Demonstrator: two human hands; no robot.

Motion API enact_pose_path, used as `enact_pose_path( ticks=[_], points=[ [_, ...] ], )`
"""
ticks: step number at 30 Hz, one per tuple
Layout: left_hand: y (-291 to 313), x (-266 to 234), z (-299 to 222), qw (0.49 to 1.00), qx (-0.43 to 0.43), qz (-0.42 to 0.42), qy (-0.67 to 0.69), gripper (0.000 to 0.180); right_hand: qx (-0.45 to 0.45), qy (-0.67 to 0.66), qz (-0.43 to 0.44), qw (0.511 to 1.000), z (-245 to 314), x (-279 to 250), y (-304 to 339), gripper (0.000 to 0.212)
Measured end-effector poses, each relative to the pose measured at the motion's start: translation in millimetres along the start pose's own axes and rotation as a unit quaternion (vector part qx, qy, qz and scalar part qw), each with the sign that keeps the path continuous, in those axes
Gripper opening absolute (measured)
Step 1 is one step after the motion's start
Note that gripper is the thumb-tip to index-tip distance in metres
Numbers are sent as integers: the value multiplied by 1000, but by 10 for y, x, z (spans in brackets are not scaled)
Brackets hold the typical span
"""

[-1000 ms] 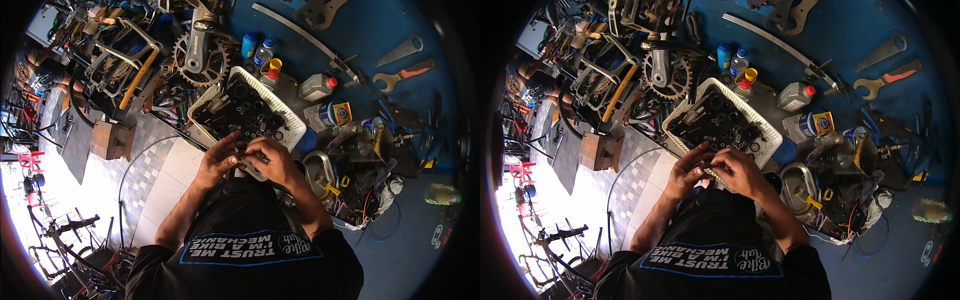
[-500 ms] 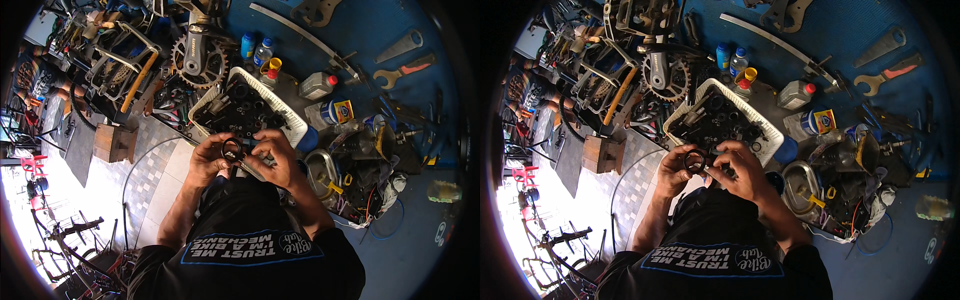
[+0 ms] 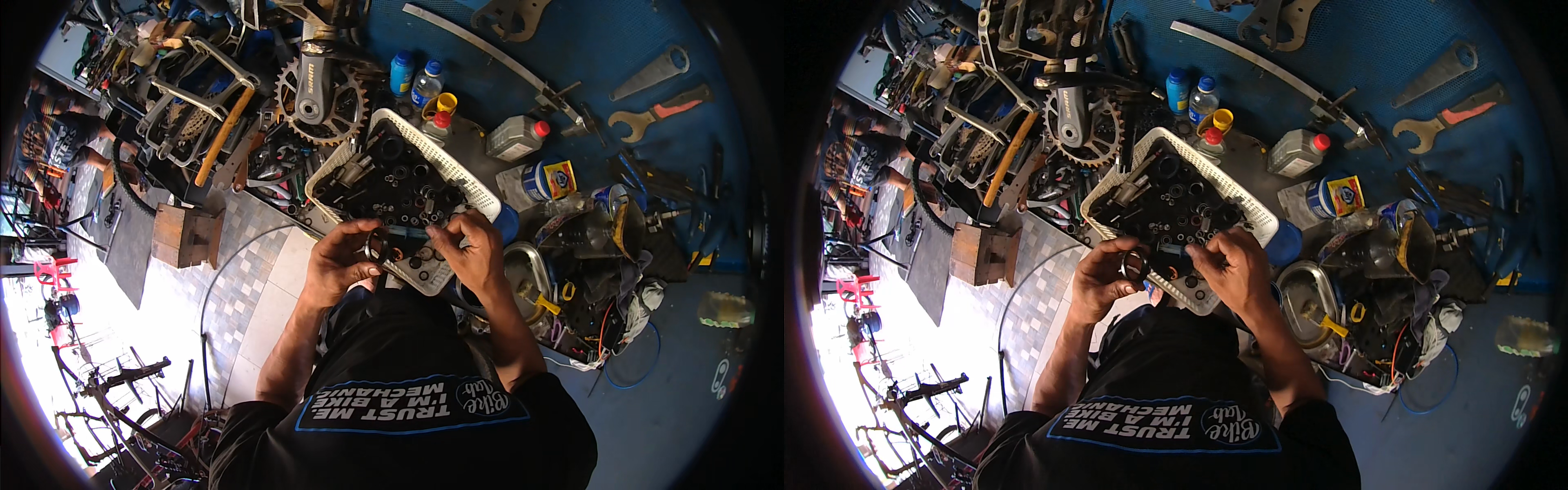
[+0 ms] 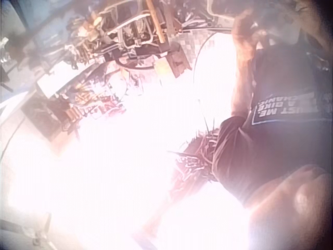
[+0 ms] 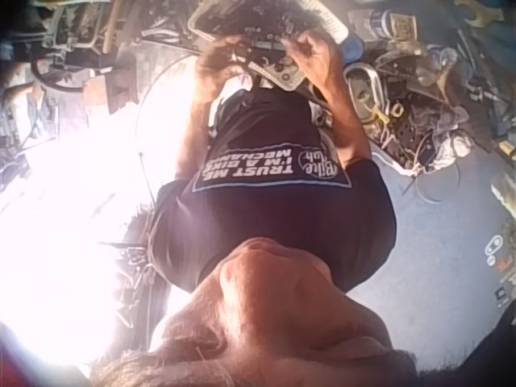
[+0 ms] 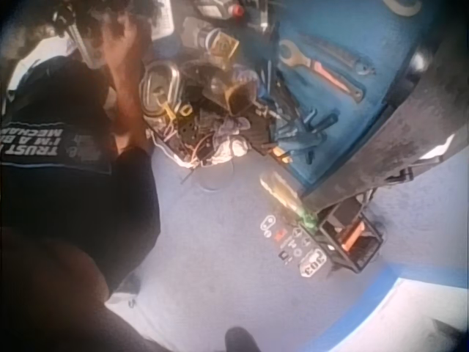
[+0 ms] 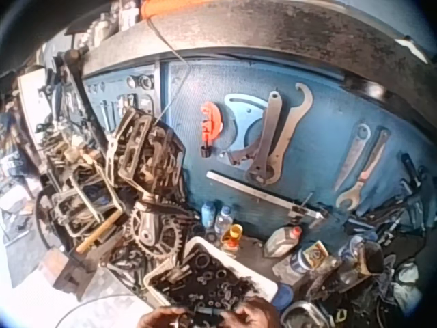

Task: The person assembles small bicycle components at a workbench. They pick up a black ring, apply lubricant from a tube, and insert a small metal part into the ring. The person continues to handle and assemble small parts from a white basket.

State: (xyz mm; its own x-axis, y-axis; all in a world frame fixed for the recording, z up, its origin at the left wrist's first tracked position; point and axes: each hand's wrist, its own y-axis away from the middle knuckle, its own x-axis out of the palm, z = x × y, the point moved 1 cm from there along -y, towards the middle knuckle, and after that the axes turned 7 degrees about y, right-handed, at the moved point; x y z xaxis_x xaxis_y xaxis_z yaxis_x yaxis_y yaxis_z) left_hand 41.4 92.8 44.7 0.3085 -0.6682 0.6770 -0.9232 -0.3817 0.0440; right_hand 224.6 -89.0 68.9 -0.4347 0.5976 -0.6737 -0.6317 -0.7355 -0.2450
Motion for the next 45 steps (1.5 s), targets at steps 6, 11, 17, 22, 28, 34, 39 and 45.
enact_pose_path(
  ticks=[6, 11, 17, 22, 28, 34, 39, 45],
  points=[
    [17, -29, -31, 1000, -21, -13, -18, 68, -63, -18, -72, 995, 116, -42, -126, 19],
    [14, -27, -21, 999, 4, 26, -39, 65, 27, -13, -82, 996, 93, -105, -33, 32],
    [4, 13, -29, 997, 57, -22, -42, 65, 108, -155, -39, 981, 25, -123, -67, 15],
    [43, -153, -5, 994, 80, 22, -67, 50, 14, 70, -17, 997, -152, -208, -76, 13],
    [95, -262, 29, 992, 85, -10, -95, 24, 29, 37, -78, 996, -100, -205, -283, 12],
    [98, -224, -28, 984, 95, -61, -135, 26, 22, 89, -62, 994, -81, -235, -446, 18],
    [141, -260, -106, 978, 119, -102, -138, 27, 39, 63, -5, 997, -165, -151, -496, 12],
    [202, -367, -192, 971, 130, -153, -128, 21, -56, 126, -19, 990, -147, 68, -712, 15]
  ],
)
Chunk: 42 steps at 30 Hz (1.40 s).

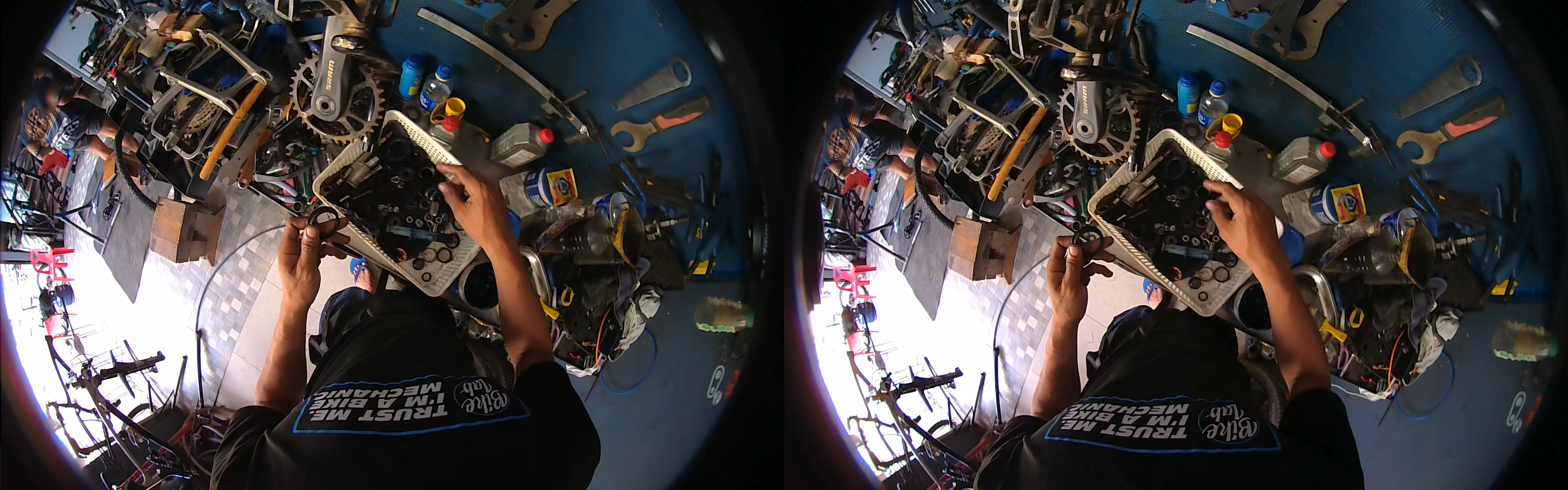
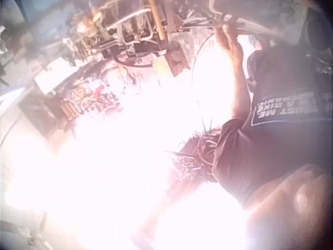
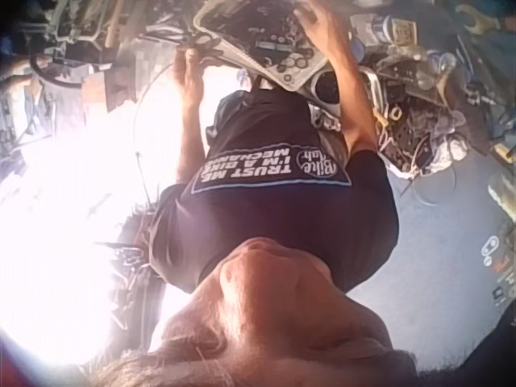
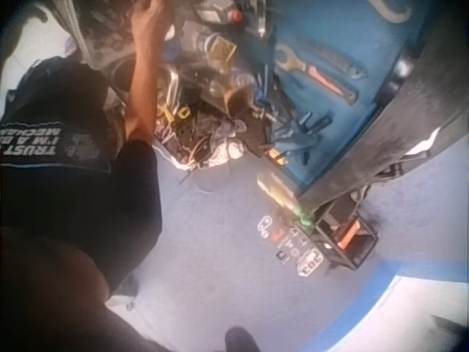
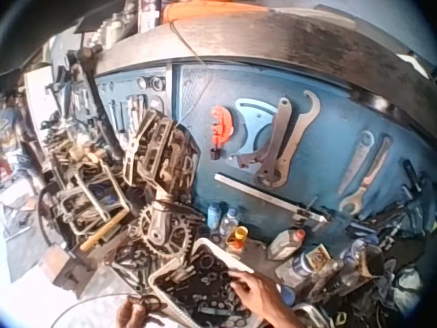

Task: The person assembles small bicycle components at a workbench. They pick up a black ring, apply lubricant from a tube, and insert a small metal part into the ring. The person continues to handle and assemble small parts from a white basket.

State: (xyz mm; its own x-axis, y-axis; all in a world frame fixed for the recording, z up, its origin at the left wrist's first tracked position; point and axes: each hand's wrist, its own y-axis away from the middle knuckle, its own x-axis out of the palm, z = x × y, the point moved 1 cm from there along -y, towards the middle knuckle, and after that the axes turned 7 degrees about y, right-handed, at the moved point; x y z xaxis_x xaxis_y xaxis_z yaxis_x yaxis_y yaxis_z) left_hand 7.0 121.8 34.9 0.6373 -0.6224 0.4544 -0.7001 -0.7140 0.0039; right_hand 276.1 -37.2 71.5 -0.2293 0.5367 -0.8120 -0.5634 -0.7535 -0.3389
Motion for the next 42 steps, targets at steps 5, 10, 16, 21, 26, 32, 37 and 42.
enact_pose_path(
  ticks=[5, 10, 16, 21, 26, 32, 37, 42],
  points=[
    [8, -124, -44, 1000, 10, -24, -14, 21, -85, 50, -91, 991, 19, 133, -113, 19],
    [26, -177, -92, 998, 15, -46, -26, 22, 13, 40, 68, 997, -175, 307, -109, 22],
    [16, -225, -58, 997, 16, -57, -49, 21, 33, 122, 269, 955, -231, 607, -39, 28],
    [-11, -216, -22, 998, 17, -51, -25, 23, -14, 178, 279, 944, -318, 903, 15, 32],
    [-19, -175, 15, 998, 20, -56, -36, 25, -4, 176, 284, 942, -326, 1005, -24, 32],
    [-12, -193, 79, 998, -7, -58, -18, 27, 25, 140, 306, 941, -320, 970, -77, 36],
    [-8, -140, 112, 999, -25, -46, -1, 27, 27, 178, 322, 929, -292, 1012, -58, 41],
    [-13, -124, 140, 999, -29, -37, 4, 28, 36, 146, 324, 934, -315, 982, -93, 40]
  ],
)
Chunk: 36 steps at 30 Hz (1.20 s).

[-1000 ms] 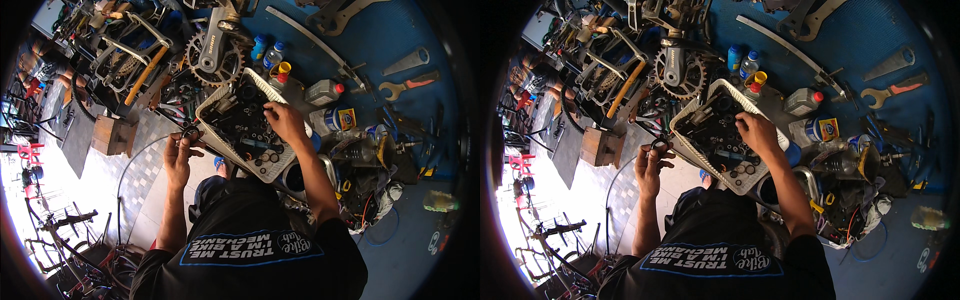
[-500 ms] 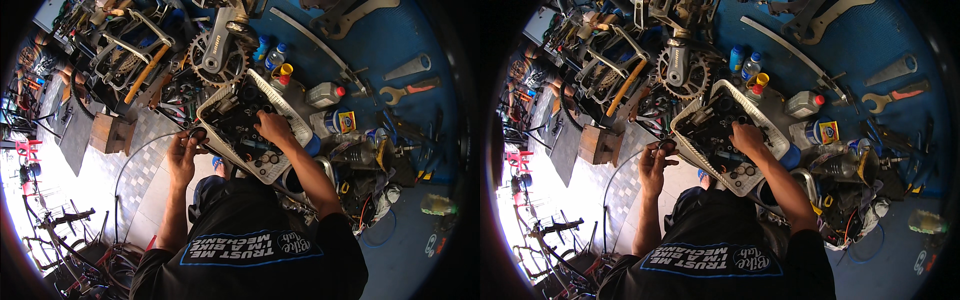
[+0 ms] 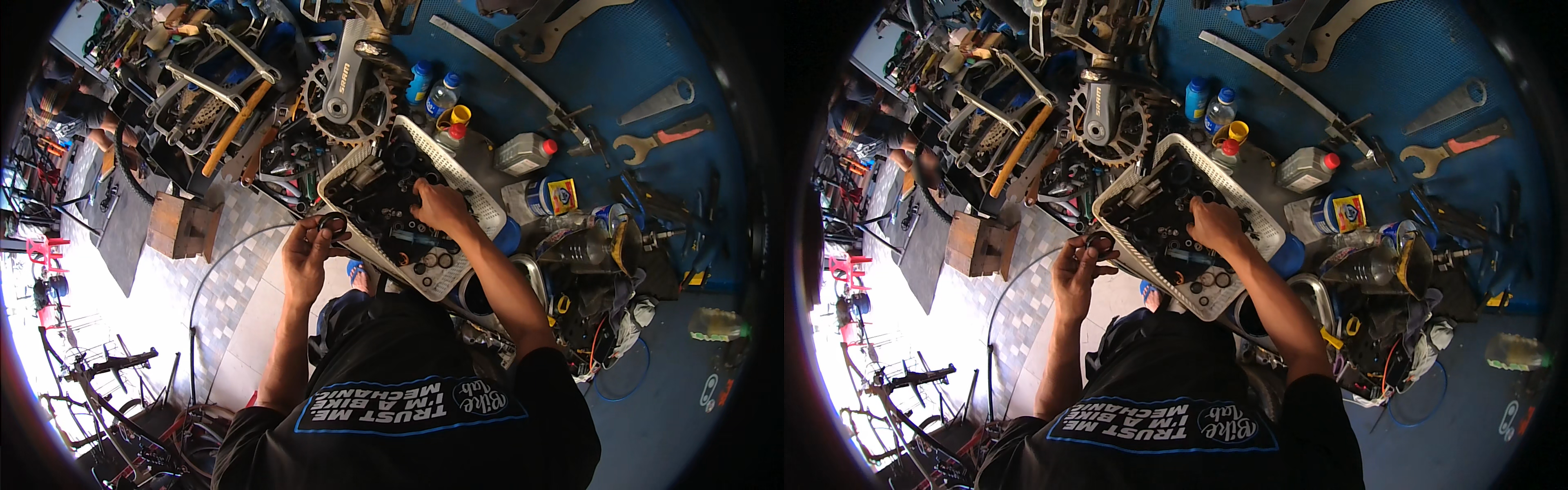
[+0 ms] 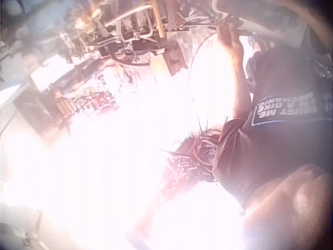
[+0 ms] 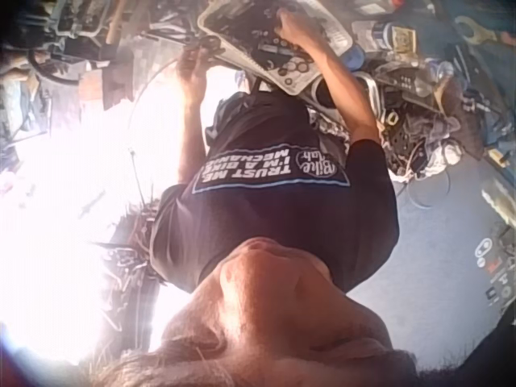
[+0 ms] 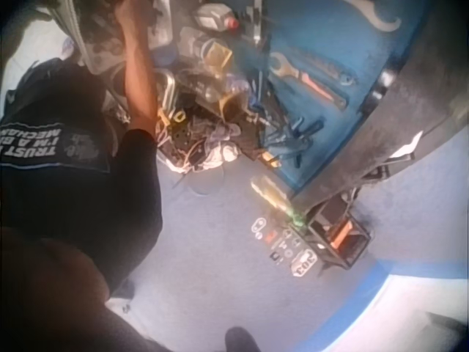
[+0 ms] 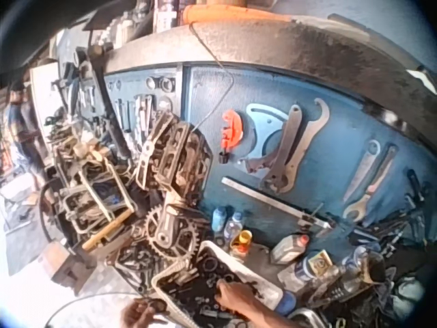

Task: The person assembles small bicycle components at a workbench. They pick up a black ring, apply lubricant from a tube, and insert a small metal part into the ring. The person continues to handle and assemble small parts from a white basket.

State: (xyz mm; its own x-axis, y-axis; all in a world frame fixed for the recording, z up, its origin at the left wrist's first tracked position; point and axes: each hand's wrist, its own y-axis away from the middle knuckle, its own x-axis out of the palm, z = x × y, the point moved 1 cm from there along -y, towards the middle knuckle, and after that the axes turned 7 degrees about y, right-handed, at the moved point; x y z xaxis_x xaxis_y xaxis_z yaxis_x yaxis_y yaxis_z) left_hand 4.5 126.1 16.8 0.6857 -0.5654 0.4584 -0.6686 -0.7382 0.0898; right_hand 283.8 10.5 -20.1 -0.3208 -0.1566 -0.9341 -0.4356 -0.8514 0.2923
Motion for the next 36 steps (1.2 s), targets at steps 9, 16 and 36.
enact_pose_path(
  ticks=[9, 16, 36],
  points=[
    [24, 15, -65, 999, -42, -18, 0, 37, 19, -125, -50, 991, -56, -154, 217, 20],
    [11, 104, -86, 996, -81, -7, 27, 39, 34, -250, -127, 959, -220, -435, 460, 23],
    [-72, 486, -155, 990, -82, 88, 75, 39, -72, -533, -132, 833, 325, -1248, 1102, 27]
  ],
)
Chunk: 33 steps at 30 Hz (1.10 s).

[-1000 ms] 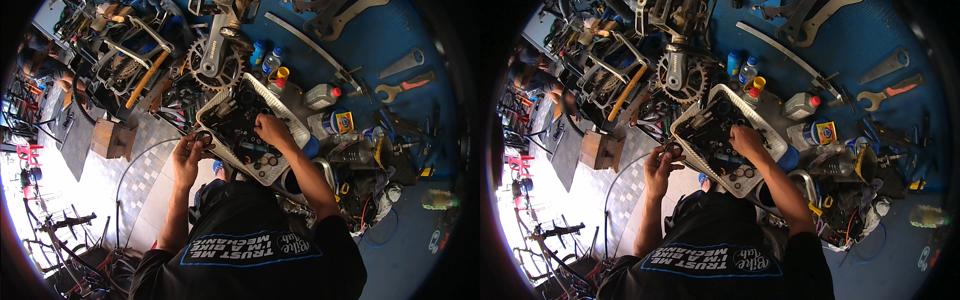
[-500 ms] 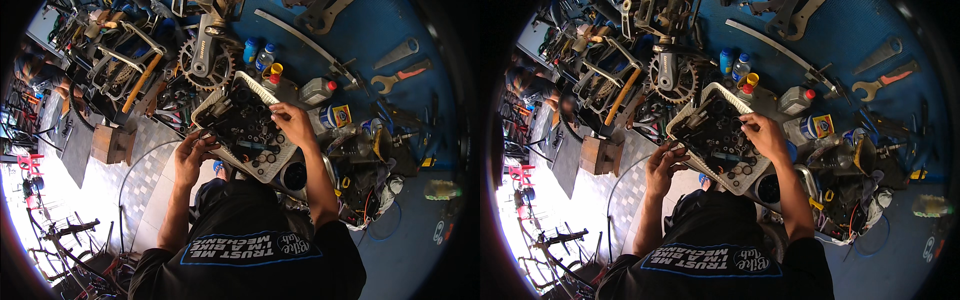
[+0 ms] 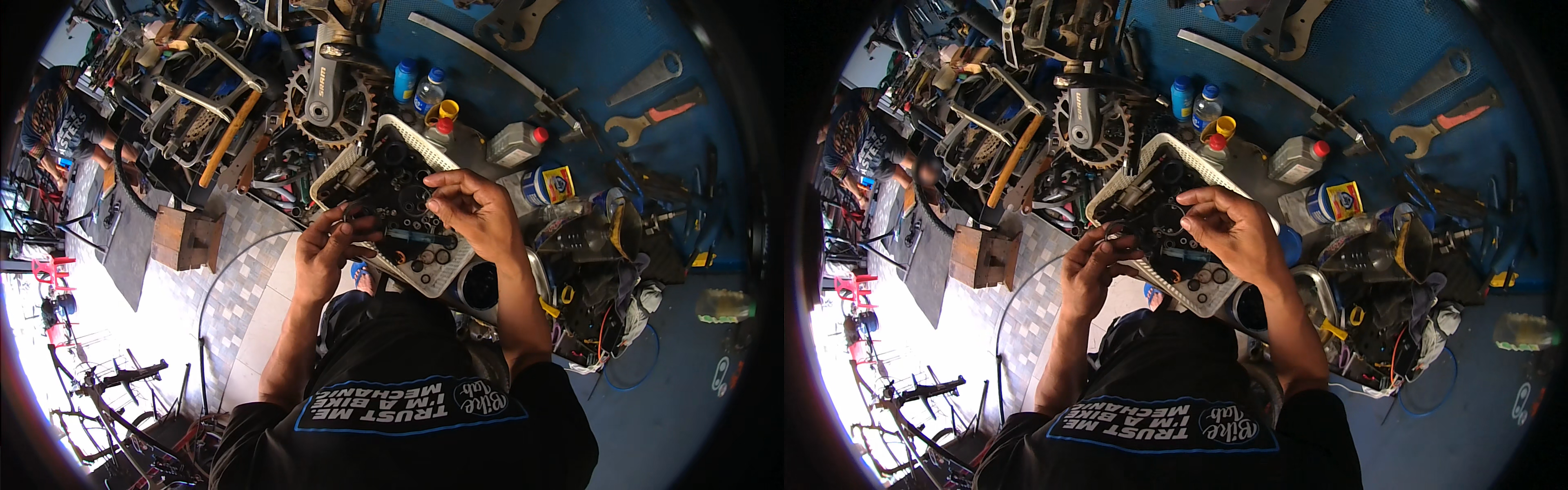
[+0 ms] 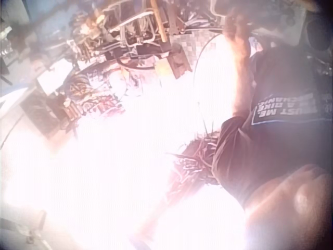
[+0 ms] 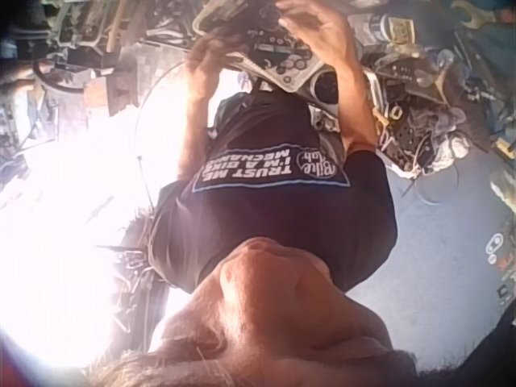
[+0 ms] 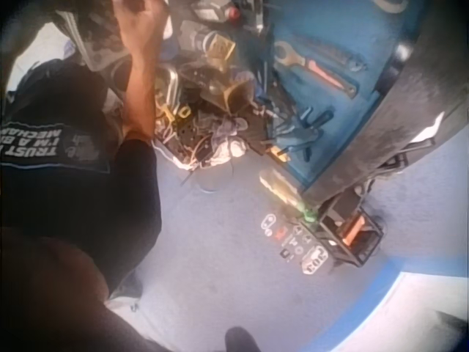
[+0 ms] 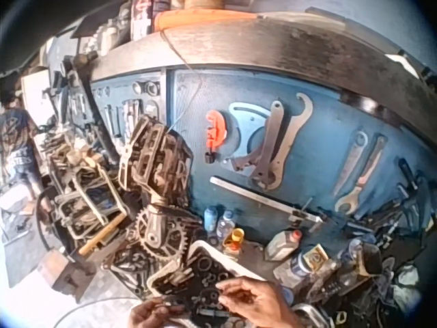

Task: The person assembles small bicycle components at a workbench. They pick up a black ring, apply lubricant from a tube, and insert a small metal part into the ring. The person continues to handle and assemble small parts from a white basket.

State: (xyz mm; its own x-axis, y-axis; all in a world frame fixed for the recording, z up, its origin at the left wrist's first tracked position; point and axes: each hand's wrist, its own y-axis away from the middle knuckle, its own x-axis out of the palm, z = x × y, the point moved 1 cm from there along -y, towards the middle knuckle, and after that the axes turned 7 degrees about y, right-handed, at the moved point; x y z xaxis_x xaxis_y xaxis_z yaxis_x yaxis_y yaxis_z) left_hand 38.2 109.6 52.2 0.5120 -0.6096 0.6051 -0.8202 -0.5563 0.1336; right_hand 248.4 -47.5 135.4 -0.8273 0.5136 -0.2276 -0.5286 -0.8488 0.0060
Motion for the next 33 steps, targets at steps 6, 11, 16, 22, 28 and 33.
enact_pose_path(
  ticks=[6, 11, 16, 22, 28, 33],
  points=[
    [19, -29, -39, 1000, 4, -19, 7, 39, -13, -23, 12, 1000, 23, 15, 13, 27],
    [33, 56, -63, 1000, 4, 6, 14, 44, -26, -22, 14, 999, 56, 69, 33, 27],
    [45, 214, -125, 999, 4, 37, -5, 44, -32, -30, 26, 999, 49, 215, 59, 28],
    [54, 296, -166, 998, 17, 63, -17, 44, -45, -29, 25, 998, 48, 365, 71, 23],
    [91, 328, -208, 997, 21, 72, -10, 44, -42, -21, 33, 998, 127, 389, 89, 24],
    [98, 309, -212, 997, 18, 75, -9, 45, -21, -40, 41, 998, 154, 403, 102, 26]
  ],
)
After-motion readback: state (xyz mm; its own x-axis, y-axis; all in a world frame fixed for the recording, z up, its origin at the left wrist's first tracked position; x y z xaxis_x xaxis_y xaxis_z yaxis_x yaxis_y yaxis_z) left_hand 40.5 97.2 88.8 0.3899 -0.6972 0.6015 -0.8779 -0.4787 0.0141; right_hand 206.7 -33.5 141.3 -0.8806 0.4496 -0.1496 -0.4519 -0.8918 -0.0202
